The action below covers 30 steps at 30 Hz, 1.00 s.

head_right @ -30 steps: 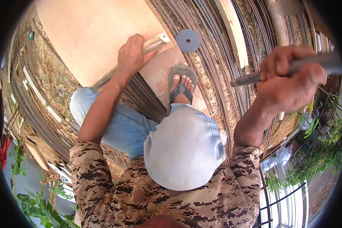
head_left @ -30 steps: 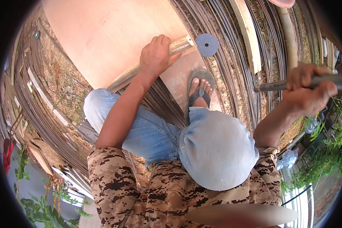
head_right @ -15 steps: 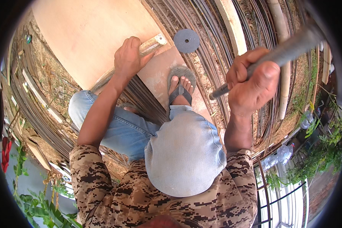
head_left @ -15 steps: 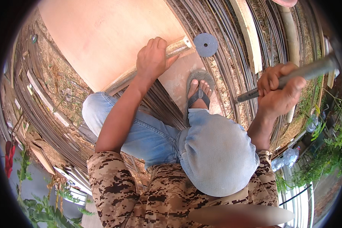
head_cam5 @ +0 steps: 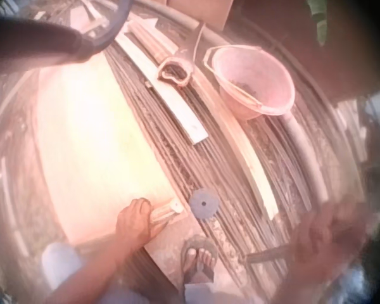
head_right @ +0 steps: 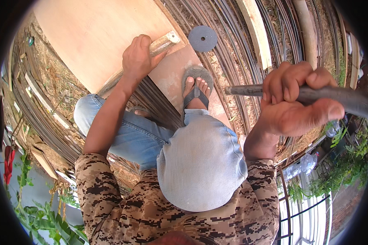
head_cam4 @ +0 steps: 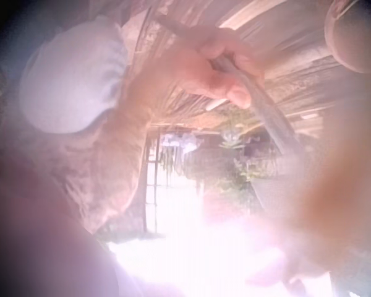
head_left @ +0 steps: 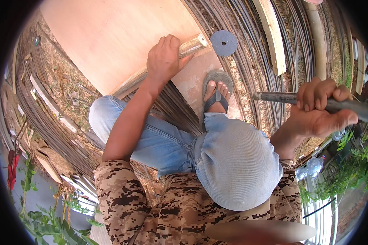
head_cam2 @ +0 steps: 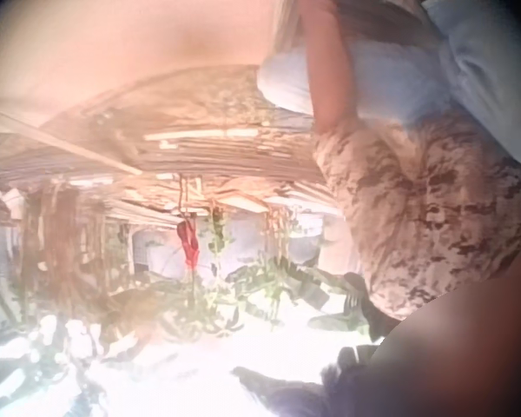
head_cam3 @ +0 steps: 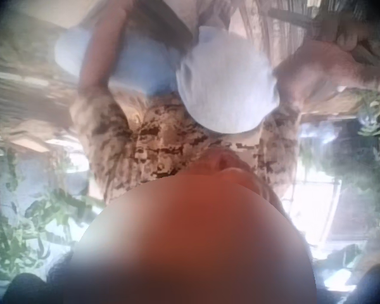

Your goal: The person assembles a wooden frame by cutting thin wooden strips with a hand saw, positioning them on a large board, and securing them with nails using a hammer. The person also uses a metal tool to adjust or align the frame components.

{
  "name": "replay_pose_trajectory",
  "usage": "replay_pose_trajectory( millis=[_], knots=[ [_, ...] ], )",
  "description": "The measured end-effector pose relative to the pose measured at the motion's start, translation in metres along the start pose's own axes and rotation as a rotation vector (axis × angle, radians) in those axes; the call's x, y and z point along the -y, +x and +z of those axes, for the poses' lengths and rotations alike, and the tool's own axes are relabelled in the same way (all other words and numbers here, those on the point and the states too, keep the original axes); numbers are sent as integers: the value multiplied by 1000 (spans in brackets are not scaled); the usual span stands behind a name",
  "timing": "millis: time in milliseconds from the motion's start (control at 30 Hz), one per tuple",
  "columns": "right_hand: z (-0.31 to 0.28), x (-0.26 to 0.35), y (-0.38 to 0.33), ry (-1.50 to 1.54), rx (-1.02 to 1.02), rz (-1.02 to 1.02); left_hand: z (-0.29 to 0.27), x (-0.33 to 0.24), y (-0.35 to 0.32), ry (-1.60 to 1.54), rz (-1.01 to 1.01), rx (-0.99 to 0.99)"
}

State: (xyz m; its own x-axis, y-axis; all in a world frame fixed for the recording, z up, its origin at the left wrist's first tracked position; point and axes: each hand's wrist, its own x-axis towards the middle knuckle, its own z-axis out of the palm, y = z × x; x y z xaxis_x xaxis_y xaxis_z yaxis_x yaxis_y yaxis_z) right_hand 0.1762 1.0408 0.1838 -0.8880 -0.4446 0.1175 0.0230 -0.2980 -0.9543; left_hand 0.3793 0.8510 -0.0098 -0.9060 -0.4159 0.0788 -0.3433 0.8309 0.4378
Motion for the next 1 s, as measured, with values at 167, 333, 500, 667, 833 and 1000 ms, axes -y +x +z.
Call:
replay_pose_trajectory(
  millis=[167, 333, 500, 667, 833, 1000],
  knots=[
    [-1, -96, -73, -1123, 509, 647, -1, 1, 3, -2, 21, -27],
    [-28, -78, -54, -743, 154, 275, -9, -7, 1, -12, 1, 26],
    [-21, -23, -23, -321, -69, 221, -7, -1, 3, 0, 1, -15],
    [-22, -56, -63, -517, 143, 230, -2, 2, -1, 24, -9, -26],
    [-34, -102, -102, -879, 401, 528, -4, 0, -1, 7, -21, -16],
    [-17, -96, -76, -1057, 424, 490, -3, 2, 2, 2, 3, -59]
  ],
)
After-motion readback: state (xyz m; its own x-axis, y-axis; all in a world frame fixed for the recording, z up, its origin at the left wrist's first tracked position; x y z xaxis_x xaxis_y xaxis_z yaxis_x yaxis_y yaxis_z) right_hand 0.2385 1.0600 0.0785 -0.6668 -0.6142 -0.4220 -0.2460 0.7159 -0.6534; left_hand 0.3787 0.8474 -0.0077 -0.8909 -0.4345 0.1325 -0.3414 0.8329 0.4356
